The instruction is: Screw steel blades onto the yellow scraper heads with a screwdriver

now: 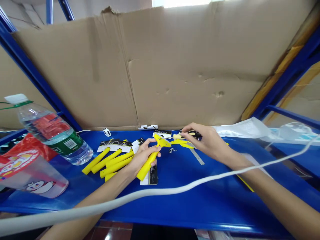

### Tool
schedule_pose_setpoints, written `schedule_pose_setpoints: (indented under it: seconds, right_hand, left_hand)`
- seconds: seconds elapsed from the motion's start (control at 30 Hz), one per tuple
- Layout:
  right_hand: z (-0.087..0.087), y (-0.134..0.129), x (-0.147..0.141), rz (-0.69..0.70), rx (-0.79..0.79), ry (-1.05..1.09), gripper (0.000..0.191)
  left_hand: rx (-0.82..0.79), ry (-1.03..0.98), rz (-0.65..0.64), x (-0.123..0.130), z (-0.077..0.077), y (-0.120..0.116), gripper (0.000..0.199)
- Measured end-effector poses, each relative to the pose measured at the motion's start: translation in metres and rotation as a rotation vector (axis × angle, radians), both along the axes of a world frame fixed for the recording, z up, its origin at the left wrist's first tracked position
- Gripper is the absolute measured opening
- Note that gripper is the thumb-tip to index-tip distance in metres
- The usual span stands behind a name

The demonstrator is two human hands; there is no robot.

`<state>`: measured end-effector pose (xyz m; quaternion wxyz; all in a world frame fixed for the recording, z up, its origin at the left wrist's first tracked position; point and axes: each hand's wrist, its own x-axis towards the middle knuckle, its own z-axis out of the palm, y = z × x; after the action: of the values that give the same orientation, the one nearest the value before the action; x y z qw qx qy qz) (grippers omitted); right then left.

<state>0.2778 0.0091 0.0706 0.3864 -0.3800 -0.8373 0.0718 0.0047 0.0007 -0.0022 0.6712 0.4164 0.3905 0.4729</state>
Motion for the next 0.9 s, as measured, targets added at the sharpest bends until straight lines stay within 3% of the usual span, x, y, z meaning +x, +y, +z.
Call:
schedule_pose_setpoints:
  seconds: [0.17,0.3,0.43,0.57,0.7,0.8,0.9]
  right_hand:
    - [0.034,0.012,-0.015,0.187,-0.013,-0.056,0.02]
    - [0.057,0.021,-0.035,0.115,0.107,-0.156,0.022]
    - [0.073,0.03,-0.056,0.1,0.066,-0.058,0.022]
    - [0.078,0.034,-0.067,0.206,0.043,-0.037,0.021]
    - [0.073,0.038,-0.069,0.171,0.069,-0.09,0.011]
    - [0.068,0.041,-0.065,0.15,0.041,-0.03,0.023]
    - [0.065,0.043,-0.059,0.26,-0.095,-0.009,0.038]
  left_hand:
    - [-0.053,-0.085,0.036,-0.002,0.008,0.002,0.059]
    - [-0.097,-0.155,0.039,-0.003,0.014,0.002,0.054]
    - [-0.142,-0.229,0.019,-0.003,0.016,0.001,0.054]
    - [-0.204,-0.284,-0.005,-0.001,0.019,-0.003,0.057]
    - [-0.25,-0.296,-0.004,0.002,0.019,-0.006,0.061]
    - [-0.278,-0.313,-0.024,0.004,0.015,-0.006,0.061]
    - [-0.308,-0.336,-0.019,0.005,0.01,-0.006,0.059]
